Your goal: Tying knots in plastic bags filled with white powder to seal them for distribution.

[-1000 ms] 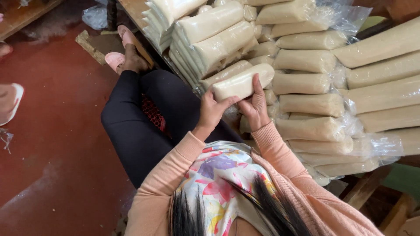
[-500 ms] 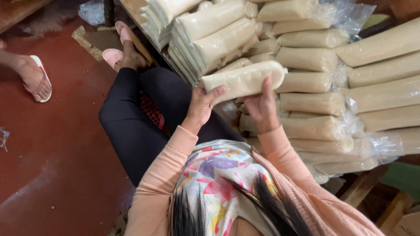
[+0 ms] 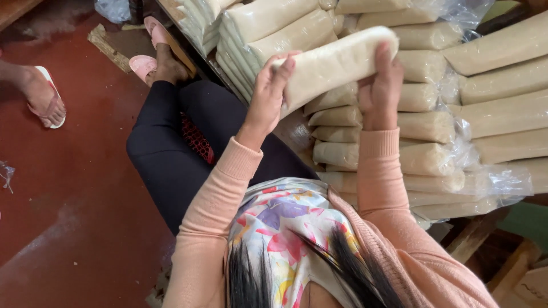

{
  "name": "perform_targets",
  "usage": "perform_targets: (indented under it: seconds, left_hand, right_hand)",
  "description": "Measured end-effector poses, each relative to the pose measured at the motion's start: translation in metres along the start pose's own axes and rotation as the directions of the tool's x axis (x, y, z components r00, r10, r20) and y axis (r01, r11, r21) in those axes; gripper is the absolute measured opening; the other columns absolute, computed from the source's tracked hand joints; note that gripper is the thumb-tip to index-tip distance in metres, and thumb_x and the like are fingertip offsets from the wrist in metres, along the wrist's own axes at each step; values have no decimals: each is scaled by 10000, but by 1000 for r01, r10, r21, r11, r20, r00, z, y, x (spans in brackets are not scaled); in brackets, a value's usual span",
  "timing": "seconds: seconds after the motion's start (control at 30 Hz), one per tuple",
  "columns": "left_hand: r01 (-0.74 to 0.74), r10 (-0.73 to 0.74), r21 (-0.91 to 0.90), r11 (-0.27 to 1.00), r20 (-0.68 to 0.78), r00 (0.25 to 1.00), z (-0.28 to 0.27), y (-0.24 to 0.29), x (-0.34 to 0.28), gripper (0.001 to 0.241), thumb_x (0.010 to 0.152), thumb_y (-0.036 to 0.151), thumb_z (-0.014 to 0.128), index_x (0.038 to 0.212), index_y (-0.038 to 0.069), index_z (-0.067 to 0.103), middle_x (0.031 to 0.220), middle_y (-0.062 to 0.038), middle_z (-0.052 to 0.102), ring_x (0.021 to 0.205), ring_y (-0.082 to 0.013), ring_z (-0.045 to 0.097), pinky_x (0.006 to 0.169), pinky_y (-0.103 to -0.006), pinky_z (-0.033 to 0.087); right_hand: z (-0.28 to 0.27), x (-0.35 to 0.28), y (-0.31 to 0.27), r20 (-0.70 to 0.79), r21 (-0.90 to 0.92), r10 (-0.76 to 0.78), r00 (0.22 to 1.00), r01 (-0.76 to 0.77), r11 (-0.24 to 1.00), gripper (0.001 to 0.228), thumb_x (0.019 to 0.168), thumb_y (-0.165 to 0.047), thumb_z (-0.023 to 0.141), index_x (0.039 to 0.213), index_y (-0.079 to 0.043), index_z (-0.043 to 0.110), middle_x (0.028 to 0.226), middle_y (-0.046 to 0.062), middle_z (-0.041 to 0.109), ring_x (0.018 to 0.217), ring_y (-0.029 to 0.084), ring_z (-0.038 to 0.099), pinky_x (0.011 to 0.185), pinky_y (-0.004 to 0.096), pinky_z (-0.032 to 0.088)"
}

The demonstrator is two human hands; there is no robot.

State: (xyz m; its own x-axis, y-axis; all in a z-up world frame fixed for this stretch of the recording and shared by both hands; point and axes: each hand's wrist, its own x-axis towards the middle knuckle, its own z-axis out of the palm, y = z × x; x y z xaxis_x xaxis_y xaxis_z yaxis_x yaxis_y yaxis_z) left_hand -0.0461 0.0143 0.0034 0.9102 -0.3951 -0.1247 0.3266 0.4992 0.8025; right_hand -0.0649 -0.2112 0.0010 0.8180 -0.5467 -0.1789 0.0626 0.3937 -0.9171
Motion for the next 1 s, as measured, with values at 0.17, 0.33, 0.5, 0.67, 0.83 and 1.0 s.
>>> perform_targets:
  seconds: [0.17,0.33,0.5,0.67,0.83,1.0]
  left_hand:
    - [-23,22,84,996,16,1000,3,1,6,514,1031,490,476,1305,88,641,769,-59,624,694,-113,544,637,-219,439]
    - [190,-221,-147,971,-232,947,-49,-86,19,309,963,443,627,1066,153,596,728,28,582,585,-87,554,411,-255,308]
    - [187,-38,450,873,-320,947,-75,-141,20,639,815,-31,741,1336,180,435,1473,-51,450,1402,-233,415,1155,-356,309]
    - [125,-4,422,898,-276,961,-51,-101,9,469,867,-3,727,1218,182,478,1157,-37,510,1055,-168,494,940,-297,421]
    - [111,-25,452,885,-192,981,-56,-111,-4,481,859,-46,737,1223,191,532,1232,20,540,650,-77,475,618,-246,512]
    - [31,121,681,732,-175,977,-85,-149,12,557,725,-20,769,1219,184,611,1288,-70,615,1235,-261,536,1056,-311,379]
  right_hand:
    - [-2,22,-3,-34,-21,-93,995,92,996,370,845,-492,722,882,-138,623,838,-10,634,832,128,633,723,323,575]
    - [-47,59,82,-19,-220,22,1000,-26,975,210,937,-427,688,879,-231,639,831,-64,621,808,93,609,620,321,562]
    - [-65,60,123,24,-533,257,966,-205,821,281,912,-342,728,1063,-111,676,839,-6,553,709,117,542,477,253,480]
    - [-59,66,94,20,-497,242,970,-200,845,262,923,-335,711,1106,-151,675,1034,-19,624,919,121,591,628,267,552]
    - [-58,55,89,31,-516,300,953,-242,822,315,934,-337,689,1180,-150,630,1081,24,636,918,148,631,620,279,617]
    - [-59,62,109,22,-713,339,941,-223,665,436,959,-365,620,1308,-119,533,1118,62,562,848,156,573,518,266,509]
